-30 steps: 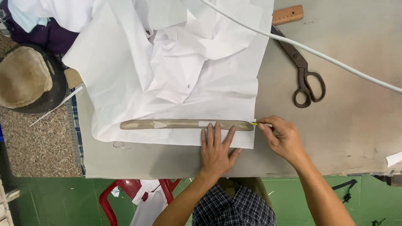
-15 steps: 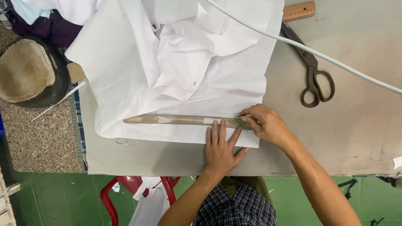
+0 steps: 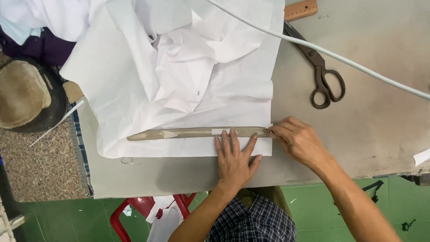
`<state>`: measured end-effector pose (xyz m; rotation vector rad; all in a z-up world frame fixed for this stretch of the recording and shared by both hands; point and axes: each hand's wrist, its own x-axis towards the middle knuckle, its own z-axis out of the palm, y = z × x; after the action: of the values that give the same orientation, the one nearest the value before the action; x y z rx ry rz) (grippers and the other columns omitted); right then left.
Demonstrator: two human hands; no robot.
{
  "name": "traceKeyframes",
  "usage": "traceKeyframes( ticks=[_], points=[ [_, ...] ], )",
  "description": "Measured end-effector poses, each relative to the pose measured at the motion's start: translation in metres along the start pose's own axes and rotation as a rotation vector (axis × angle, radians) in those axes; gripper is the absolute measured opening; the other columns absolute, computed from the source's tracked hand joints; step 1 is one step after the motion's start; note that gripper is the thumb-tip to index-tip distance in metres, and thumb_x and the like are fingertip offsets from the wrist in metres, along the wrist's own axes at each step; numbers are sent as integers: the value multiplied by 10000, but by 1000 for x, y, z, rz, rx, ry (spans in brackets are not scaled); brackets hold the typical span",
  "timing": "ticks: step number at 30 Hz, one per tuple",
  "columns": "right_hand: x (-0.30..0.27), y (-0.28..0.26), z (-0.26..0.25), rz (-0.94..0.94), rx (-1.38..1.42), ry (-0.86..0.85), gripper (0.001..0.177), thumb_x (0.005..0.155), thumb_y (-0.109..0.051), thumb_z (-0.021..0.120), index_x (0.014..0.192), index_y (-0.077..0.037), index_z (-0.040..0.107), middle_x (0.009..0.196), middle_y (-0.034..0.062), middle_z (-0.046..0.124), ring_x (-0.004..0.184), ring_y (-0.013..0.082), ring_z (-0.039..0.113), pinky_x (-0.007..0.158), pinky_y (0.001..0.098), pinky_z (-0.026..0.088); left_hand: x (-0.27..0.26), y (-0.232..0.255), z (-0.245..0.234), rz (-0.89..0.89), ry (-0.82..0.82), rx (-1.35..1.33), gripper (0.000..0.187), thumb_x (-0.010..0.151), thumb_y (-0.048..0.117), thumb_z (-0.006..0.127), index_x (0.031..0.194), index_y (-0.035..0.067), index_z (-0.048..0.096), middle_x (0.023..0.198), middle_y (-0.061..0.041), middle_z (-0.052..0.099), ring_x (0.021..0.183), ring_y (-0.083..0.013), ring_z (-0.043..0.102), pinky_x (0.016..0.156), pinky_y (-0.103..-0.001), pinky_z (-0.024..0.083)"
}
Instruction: The person uses shears to trim a small white fabric piece, then lays out a larger white fabric sheet on the table. They place a curved wooden template on the fabric, trace its outline with a pencil, and cut along the marked line with shears. The cut fabric piece is then set aside.
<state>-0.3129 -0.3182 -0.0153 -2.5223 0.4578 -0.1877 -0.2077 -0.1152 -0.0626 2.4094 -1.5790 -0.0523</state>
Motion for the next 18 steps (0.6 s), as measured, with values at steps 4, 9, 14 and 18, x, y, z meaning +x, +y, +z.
traceKeyframes(
  ticks=[4, 9, 14, 18],
  points=[
    [-31, -7, 14, -24, -98, 137, 64, 938, -166, 716, 963, -118, 750, 809, 31, 737, 845, 237, 698, 714, 316, 574, 2, -5, 0, 47, -24, -21, 574, 969, 514, 536, 1488, 269, 557, 1359, -368, 483, 1354, -621, 413, 1129, -737, 261],
    [-58, -41, 14, 139, 18, 235, 50, 916, -172, 734, 960, -168, 758, 838, -27, 751, 850, 201, 712, 731, 310, 579, 27, -33, -15, 239, -276, -34, 514, 975, 292, 596, 1481, 205, 574, 1240, -322, 527, 1227, -524, 493, 1058, -657, 351],
    [-44, -70, 42, 356, 394, 371, 139, 906, -82, 716, 1017, -131, 786, 873, 12, 795, 837, 251, 753, 721, 352, 594, 81, -72, -13, 474, -579, -70, 545, 960, 78, 636, 1455, 300, 590, 1058, -144, 540, 991, -356, 624, 811, -468, 491],
    [-10, -102, 84, 486, 629, 329, 161, 931, -82, 697, 1070, -74, 777, 907, 129, 811, 865, 338, 775, 724, 441, 589, 112, -83, 7, 685, -591, 118, 649, 943, 135, 687, 1458, 475, 486, 1062, -128, 540, 955, -336, 629, 816, -437, 504]
  ],
)
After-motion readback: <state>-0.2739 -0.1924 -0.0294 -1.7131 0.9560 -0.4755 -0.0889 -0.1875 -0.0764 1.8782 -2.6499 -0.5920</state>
